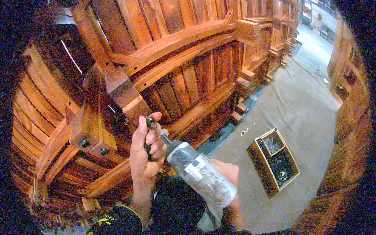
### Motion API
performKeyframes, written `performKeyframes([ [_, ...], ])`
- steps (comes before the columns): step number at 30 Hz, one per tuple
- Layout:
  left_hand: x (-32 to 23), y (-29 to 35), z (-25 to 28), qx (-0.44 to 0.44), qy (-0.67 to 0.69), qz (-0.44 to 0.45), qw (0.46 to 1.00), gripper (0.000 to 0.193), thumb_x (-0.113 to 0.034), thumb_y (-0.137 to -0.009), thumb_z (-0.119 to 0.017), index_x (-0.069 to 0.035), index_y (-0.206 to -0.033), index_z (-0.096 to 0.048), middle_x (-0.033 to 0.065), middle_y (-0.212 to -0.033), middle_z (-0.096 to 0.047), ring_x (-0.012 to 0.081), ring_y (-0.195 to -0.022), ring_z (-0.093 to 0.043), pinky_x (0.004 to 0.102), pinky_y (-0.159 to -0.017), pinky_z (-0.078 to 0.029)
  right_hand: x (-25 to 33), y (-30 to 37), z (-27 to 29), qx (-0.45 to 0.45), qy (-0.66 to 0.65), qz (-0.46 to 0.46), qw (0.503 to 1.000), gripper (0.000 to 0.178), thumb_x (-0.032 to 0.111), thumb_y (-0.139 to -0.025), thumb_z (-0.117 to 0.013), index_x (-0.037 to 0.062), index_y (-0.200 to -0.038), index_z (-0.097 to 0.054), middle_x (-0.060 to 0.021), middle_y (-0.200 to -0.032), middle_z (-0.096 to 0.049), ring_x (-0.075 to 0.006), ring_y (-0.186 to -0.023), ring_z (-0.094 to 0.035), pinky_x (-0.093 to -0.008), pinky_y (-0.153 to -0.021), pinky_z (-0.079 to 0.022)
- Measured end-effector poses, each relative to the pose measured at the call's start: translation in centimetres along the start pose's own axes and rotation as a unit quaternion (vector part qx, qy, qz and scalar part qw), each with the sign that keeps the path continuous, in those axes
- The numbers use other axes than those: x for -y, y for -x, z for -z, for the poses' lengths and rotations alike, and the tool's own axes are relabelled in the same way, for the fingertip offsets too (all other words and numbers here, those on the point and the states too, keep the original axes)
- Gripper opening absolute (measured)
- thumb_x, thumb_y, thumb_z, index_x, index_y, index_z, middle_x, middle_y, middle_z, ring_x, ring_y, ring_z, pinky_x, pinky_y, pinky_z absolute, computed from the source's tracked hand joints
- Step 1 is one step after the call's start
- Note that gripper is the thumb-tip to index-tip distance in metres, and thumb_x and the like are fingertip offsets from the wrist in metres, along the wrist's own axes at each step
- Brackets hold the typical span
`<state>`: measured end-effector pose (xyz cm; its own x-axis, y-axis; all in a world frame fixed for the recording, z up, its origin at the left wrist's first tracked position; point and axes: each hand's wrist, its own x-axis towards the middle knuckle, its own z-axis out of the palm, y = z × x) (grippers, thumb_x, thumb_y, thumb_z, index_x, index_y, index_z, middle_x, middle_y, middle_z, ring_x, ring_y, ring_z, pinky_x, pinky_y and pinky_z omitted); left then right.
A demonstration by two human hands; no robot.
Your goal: Use a power drill to drive screws into wooden furniture components during assembly.
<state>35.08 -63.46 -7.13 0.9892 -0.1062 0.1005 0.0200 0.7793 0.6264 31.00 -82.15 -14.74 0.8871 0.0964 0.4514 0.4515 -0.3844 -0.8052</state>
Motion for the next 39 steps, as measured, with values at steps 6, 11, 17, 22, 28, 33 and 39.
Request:
performKeyframes([
  [6,-0.1,-0.2,-0.5,-0.013,0.079,-0.042,0.996,0.039,-0.031,-0.098,-0.035,-0.002,-0.120,-0.048,-0.0067,-0.055,-0.035,0.0042,-0.045,-0.032,0.0191,-0.033,-0.024,1.6,-1.3,-0.3,-0.023,-0.132,0.043,0.990,0.024,0.015,-0.072,-0.068,0.0000,-0.091,-0.064,-0.0036,-0.080,-0.065,-0.0120,-0.063,-0.060,-0.0243,-0.058,-0.048],
  [11,-0.6,0.0,0.1,0.028,0.186,-0.011,0.982,0.038,-0.031,-0.098,-0.035,-0.003,-0.123,-0.045,-0.0059,-0.057,-0.037,0.0052,-0.045,-0.034,0.0194,-0.035,-0.027,3.0,-1.9,0.6,0.019,-0.070,0.066,0.995,0.028,0.018,-0.066,-0.069,0.0015,-0.089,-0.063,-0.0051,-0.078,-0.063,-0.0177,-0.063,-0.061,-0.0272,-0.060,-0.048],
  [17,-0.5,0.2,0.2,0.041,0.198,0.005,0.979,0.038,-0.031,-0.098,-0.036,-0.004,-0.125,-0.041,-0.0056,-0.059,-0.039,0.0063,-0.045,-0.038,0.0200,-0.036,-0.031,3.5,-1.6,0.8,0.021,-0.047,0.075,0.996,0.034,0.023,-0.061,-0.070,0.0036,-0.088,-0.063,-0.0069,-0.077,-0.063,-0.0199,-0.064,-0.061,-0.0277,-0.060,-0.048],
  [22,-0.4,0.1,0.1,0.036,0.202,-0.005,0.979,0.038,-0.030,-0.098,-0.037,-0.004,-0.125,-0.041,-0.0057,-0.059,-0.039,0.0064,-0.046,-0.038,0.0196,-0.036,-0.030,3.7,-1.7,0.5,-0.009,-0.093,0.107,0.990,0.032,0.021,-0.062,-0.070,0.0026,-0.088,-0.063,-0.0059,-0.077,-0.062,-0.0168,-0.065,-0.060,-0.0260,-0.060,-0.047],
  [28,-0.2,1.3,1.6,0.007,0.131,0.022,0.991,0.036,-0.029,-0.096,-0.043,-0.004,-0.121,-0.044,-0.0048,-0.060,-0.039,0.0054,-0.045,-0.037,0.0182,-0.036,-0.028,5.8,-1.4,1.3,0.027,-0.131,0.018,0.991,0.030,0.014,-0.065,-0.072,0.0003,-0.090,-0.063,-0.0041,-0.077,-0.063,-0.0110,-0.068,-0.059,-0.0241,-0.060,-0.046],
  [33,2.1,1.4,5.2,-0.174,0.122,0.200,0.956,0.017,-0.021,-0.091,-0.051,-0.005,-0.098,-0.050,-0.0035,-0.059,-0.041,0.0057,-0.043,-0.035,0.0188,-0.034,-0.026,6.8,-1.3,1.3,0.024,-0.181,-0.072,0.981,0.031,0.015,-0.063,-0.071,0.0007,-0.089,-0.062,-0.0141,-0.081,-0.062,-0.0264,-0.070,-0.063,-0.0304,-0.066,-0.048],
  [39,3.5,1.8,7.4,-0.190,0.106,0.190,0.957,0.026,-0.023,-0.090,-0.047,-0.006,-0.070,-0.045,0.0014,-0.057,-0.041,0.0092,-0.041,-0.035,0.0204,-0.034,-0.025,7.0,-2.1,2.1,0.048,-0.128,0.013,0.991,0.035,0.017,-0.061,-0.072,-0.0001,-0.090,-0.061,-0.0143,-0.081,-0.061,-0.0285,-0.068,-0.060,-0.0312,-0.065,-0.047],
])
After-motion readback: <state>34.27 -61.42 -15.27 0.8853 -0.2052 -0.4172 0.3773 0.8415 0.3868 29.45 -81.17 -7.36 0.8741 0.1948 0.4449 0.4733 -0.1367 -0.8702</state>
